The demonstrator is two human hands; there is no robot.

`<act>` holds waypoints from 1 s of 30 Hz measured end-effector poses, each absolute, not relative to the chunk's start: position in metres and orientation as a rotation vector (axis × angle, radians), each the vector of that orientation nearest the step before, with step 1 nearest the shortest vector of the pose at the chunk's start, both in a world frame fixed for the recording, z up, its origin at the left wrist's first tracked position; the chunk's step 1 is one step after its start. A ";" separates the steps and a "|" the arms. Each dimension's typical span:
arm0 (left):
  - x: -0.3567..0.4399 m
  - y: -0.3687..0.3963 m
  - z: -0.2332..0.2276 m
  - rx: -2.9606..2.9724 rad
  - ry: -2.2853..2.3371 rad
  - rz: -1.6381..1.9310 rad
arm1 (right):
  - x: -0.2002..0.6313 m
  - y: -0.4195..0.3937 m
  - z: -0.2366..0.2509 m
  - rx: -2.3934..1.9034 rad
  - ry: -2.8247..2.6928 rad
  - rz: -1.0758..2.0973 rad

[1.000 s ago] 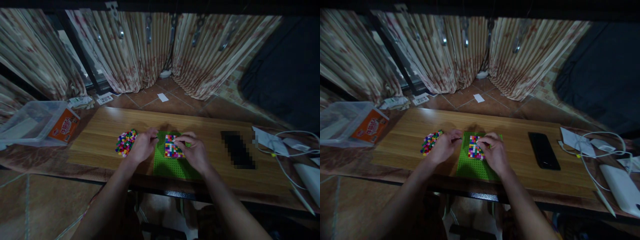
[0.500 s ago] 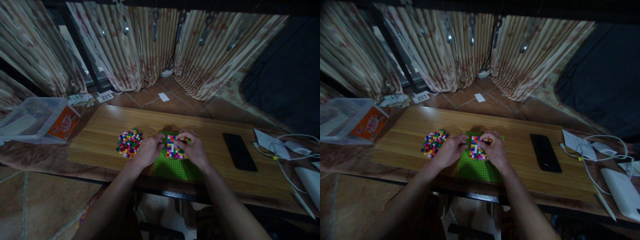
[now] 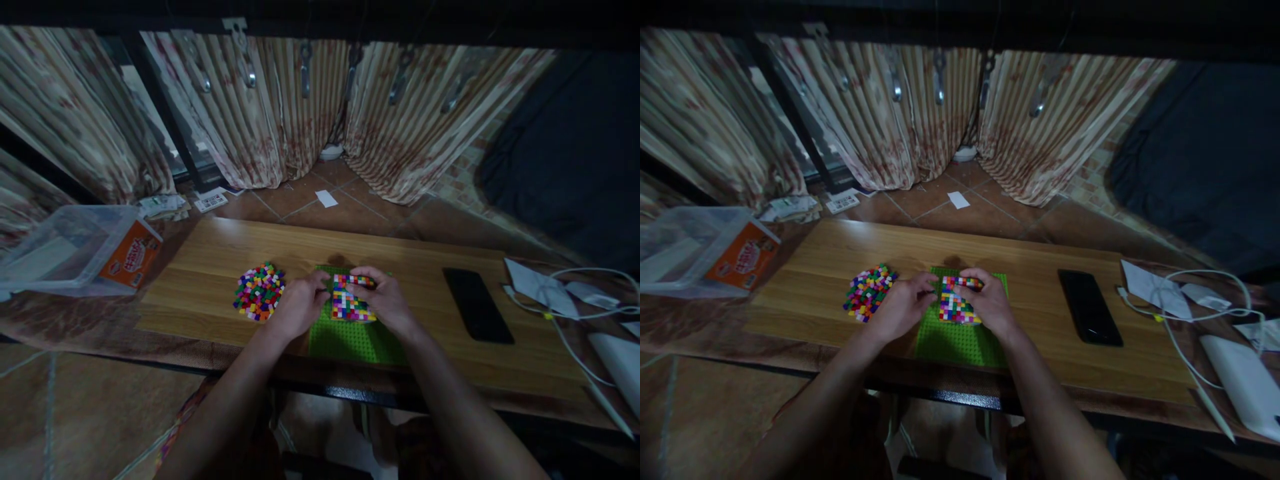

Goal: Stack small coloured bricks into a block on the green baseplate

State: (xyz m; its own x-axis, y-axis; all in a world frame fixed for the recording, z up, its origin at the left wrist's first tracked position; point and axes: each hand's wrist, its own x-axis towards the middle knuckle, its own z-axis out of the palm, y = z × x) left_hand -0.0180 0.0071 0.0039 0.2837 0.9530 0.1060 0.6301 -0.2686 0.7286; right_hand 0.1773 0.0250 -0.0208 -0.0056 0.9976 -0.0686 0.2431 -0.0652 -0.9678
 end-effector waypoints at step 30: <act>-0.008 0.009 -0.001 1.596 1.126 1.047 | 0.179 0.001 0.000 -1.224 -1.757 0.531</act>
